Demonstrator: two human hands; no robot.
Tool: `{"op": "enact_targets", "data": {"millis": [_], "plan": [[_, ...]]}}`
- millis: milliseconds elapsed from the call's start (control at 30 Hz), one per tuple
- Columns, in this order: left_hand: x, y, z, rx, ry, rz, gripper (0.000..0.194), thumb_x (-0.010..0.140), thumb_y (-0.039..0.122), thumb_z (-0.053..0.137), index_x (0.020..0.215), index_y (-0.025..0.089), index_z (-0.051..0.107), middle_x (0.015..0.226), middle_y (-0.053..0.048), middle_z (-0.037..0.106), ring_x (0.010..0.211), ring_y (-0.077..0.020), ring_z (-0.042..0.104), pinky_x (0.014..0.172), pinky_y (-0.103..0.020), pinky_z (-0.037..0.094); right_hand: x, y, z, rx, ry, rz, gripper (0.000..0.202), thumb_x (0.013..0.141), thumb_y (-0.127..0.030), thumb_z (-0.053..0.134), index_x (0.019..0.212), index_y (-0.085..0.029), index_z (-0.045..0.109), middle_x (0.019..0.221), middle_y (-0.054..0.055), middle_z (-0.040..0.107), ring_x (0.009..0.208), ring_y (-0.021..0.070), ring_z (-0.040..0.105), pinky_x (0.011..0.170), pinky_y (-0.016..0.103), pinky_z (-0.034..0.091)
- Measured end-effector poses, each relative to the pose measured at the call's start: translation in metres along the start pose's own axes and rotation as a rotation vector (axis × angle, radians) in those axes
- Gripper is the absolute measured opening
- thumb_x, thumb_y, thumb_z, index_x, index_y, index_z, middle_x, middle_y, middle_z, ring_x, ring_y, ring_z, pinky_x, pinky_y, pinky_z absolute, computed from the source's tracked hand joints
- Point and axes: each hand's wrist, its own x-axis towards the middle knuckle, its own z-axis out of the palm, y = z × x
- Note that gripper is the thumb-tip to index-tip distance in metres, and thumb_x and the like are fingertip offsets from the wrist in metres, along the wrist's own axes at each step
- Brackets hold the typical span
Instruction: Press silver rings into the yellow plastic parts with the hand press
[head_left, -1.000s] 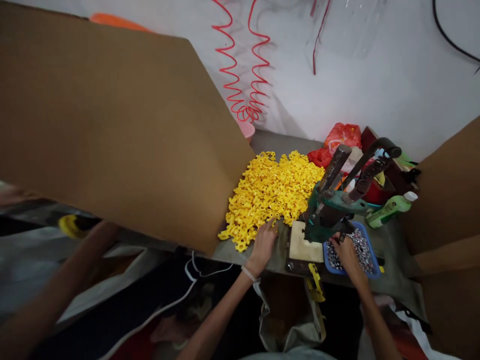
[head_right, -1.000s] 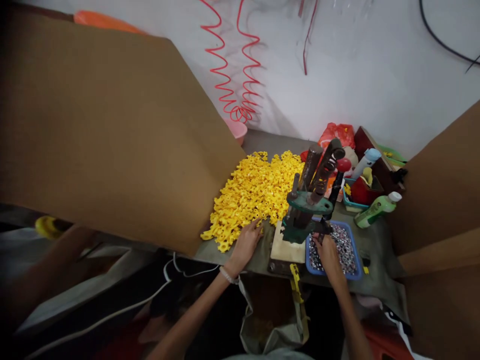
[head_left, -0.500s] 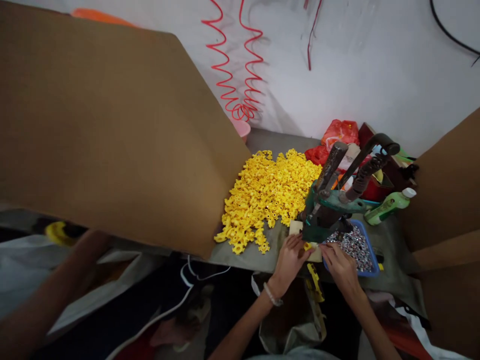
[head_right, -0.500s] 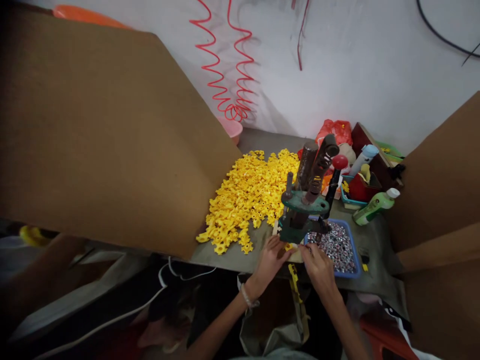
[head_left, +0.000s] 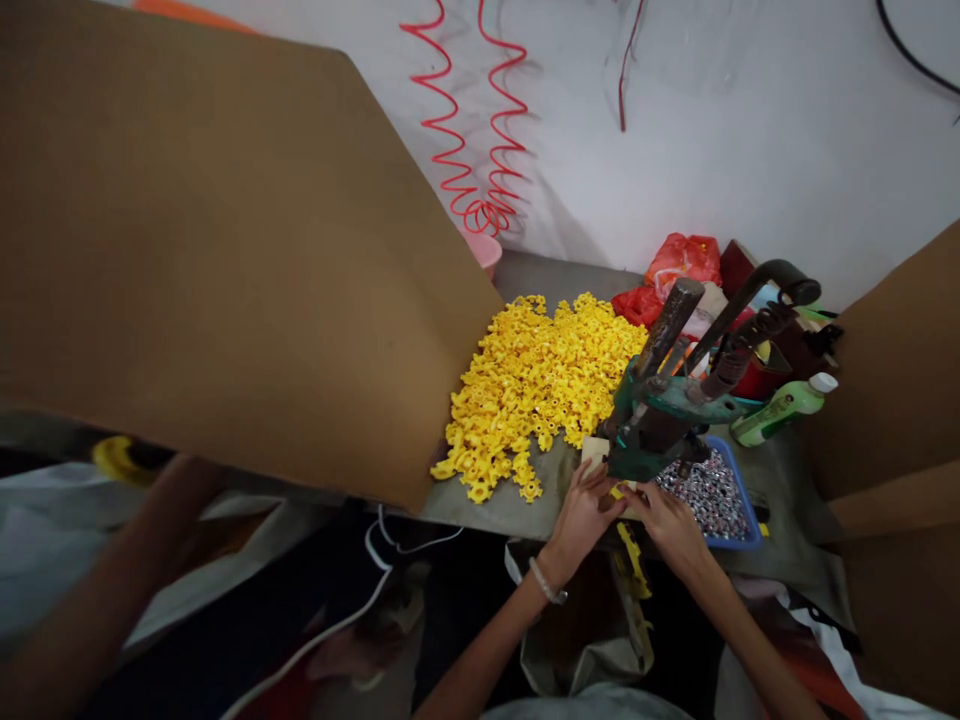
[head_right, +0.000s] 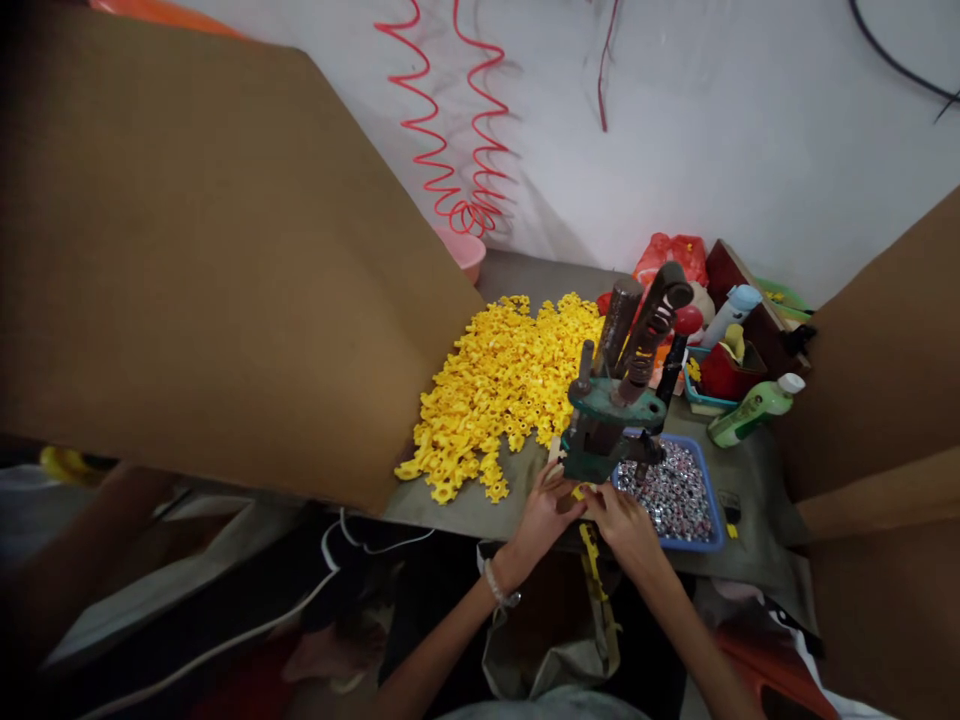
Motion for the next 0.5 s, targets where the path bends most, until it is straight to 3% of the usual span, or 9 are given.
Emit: {"op": "enact_targets", "data": {"millis": [100,200,300,400,433,500], "plan": [[0.001,0.004,-0.004,-0.002,0.011,0.006,0.016,0.085,0.024,0.061,0.1,0.022,0.065,0.109,-0.004,0.07,0.114,-0.0199,0.059,0.113,-0.048,0.03,-0.003,-0.005,-0.005,0.004,0.022,0.03,0.036,0.089,-0.006,0.037,0.112,-0.017,0.062,0.093,0.009,0.063,0.071,0.0139,0.063,0.064,0.025,0.053],[0.003,0.008,-0.008,0.013,0.014,-0.007,0.012,0.086,0.027,0.059,0.094,0.021,0.065,0.109,-0.006,0.07,0.116,-0.0212,0.058,0.113,-0.048,0.03,-0.007,-0.009,-0.027,0.076,0.128,0.116,0.026,0.092,-0.017,0.041,0.106,-0.017,0.064,0.089,0.008,0.067,0.072,0.0142,0.064,0.067,0.025,0.052],[0.006,0.009,-0.007,0.025,0.046,-0.011,0.011,0.086,0.028,0.059,0.091,0.021,0.064,0.107,-0.006,0.07,0.119,-0.0231,0.056,0.113,-0.05,0.029,0.003,0.002,-0.075,0.124,0.348,0.294,0.028,0.094,-0.03,0.041,0.099,-0.016,0.065,0.077,0.005,0.067,0.065,0.0123,0.062,0.061,0.023,0.049],[0.009,0.004,-0.003,0.024,0.096,-0.011,0.011,0.085,0.031,0.06,0.086,0.021,0.064,0.099,-0.005,0.07,0.118,-0.0235,0.056,0.114,-0.051,0.028,0.043,0.034,-0.138,0.123,0.688,0.659,0.032,0.093,-0.037,0.044,0.105,-0.014,0.063,0.084,0.007,0.068,0.072,0.0146,0.063,0.067,0.027,0.049],[0.01,0.003,-0.001,0.02,0.107,-0.014,0.011,0.085,0.032,0.06,0.085,0.021,0.064,0.097,-0.005,0.07,0.117,-0.0232,0.057,0.115,-0.05,0.027,0.062,0.049,-0.156,0.187,0.737,0.748,0.034,0.092,-0.039,0.045,0.11,-0.015,0.062,0.091,0.007,0.068,0.079,0.0163,0.064,0.072,0.03,0.049],[0.01,0.0,0.001,0.013,0.113,-0.016,0.009,0.083,0.031,0.062,0.086,0.022,0.063,0.096,-0.004,0.07,0.114,-0.0226,0.059,0.116,-0.051,0.026,0.102,0.082,-0.183,0.349,0.689,0.818,0.038,0.09,-0.046,0.046,0.112,-0.019,0.061,0.097,0.008,0.067,0.086,0.0169,0.063,0.074,0.03,0.049]]}}
